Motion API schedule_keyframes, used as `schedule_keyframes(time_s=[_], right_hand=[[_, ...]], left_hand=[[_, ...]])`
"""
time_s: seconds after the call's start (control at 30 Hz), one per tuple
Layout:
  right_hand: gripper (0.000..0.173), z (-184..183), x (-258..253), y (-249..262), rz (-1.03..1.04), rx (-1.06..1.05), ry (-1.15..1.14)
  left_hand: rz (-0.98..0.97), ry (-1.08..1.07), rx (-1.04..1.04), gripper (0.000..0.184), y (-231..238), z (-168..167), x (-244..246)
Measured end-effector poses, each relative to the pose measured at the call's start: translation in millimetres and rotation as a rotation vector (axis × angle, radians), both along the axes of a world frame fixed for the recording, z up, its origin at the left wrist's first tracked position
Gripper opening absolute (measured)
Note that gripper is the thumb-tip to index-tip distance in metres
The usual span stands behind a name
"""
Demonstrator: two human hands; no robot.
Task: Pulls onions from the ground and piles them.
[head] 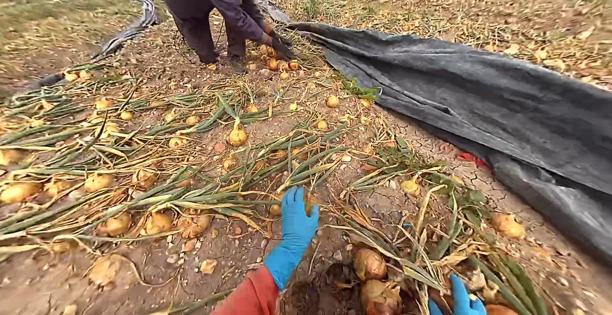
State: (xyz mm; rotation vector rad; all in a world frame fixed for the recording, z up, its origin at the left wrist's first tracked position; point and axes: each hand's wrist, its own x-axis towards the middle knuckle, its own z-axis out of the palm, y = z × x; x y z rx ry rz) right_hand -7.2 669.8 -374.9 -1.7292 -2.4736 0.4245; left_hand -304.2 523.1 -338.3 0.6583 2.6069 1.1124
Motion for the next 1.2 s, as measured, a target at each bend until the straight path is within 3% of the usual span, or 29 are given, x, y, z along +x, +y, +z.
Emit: schedule_keyframes(time_s=[0.07,0.1,0.17,0.23,0.33,0.43,0.53,0.7,0.83,0.9,1.0,1.13,1.2], right_hand=[[0.082,-2,2,-4,-0.010,-0.011,-0.019],[0.083,-3,1,-5,-0.008,-0.001,-0.030],[0.083,-2,-1,-5,-0.016,0.015,-0.047],[0.082,0,-2,-8,-0.029,0.021,-0.040],[0.084,-6,-1,-9,-0.032,0.072,-0.029],[0.084,-7,-2,-7,-0.045,0.064,-0.050],[0.082,-8,-2,-5,-0.043,0.100,-0.030],[0.084,-3,-5,-10,-0.061,0.103,-0.049],[0.082,-5,-5,-14,-0.063,0.129,-0.057],[0.083,-5,-6,-12,-0.073,0.126,-0.050],[0.084,-5,-8,-15,-0.080,0.116,-0.044],[0.083,-6,-12,-14,-0.077,0.133,-0.030],[0.084,-7,-15,-16,-0.069,0.126,-0.032]], left_hand=[[0.119,-0.050,-0.281,0.066,-22,-7,-61],[0.107,-0.103,-0.378,0.059,-24,-12,-84],[0.019,-0.141,-0.389,0.041,-12,-17,-110],[-0.048,-0.185,-0.261,0.040,5,-24,-119],[0.027,-0.197,-0.156,0.048,7,-25,-109],[0.144,-0.191,0.086,0.044,-12,-16,-82],[0.122,-0.243,0.006,0.044,-26,13,-32],[0.035,-0.315,-0.252,0.070,23,-9,-35],[0.026,-0.231,-0.364,0.045,61,-21,-50],[0.034,-0.233,-0.219,0.034,69,-23,-49],[0.001,-0.243,0.005,0.033,53,-18,-36],[-0.120,-0.166,-0.313,0.041,63,14,-10],[-0.142,-0.092,-0.417,0.041,94,0,-12]])
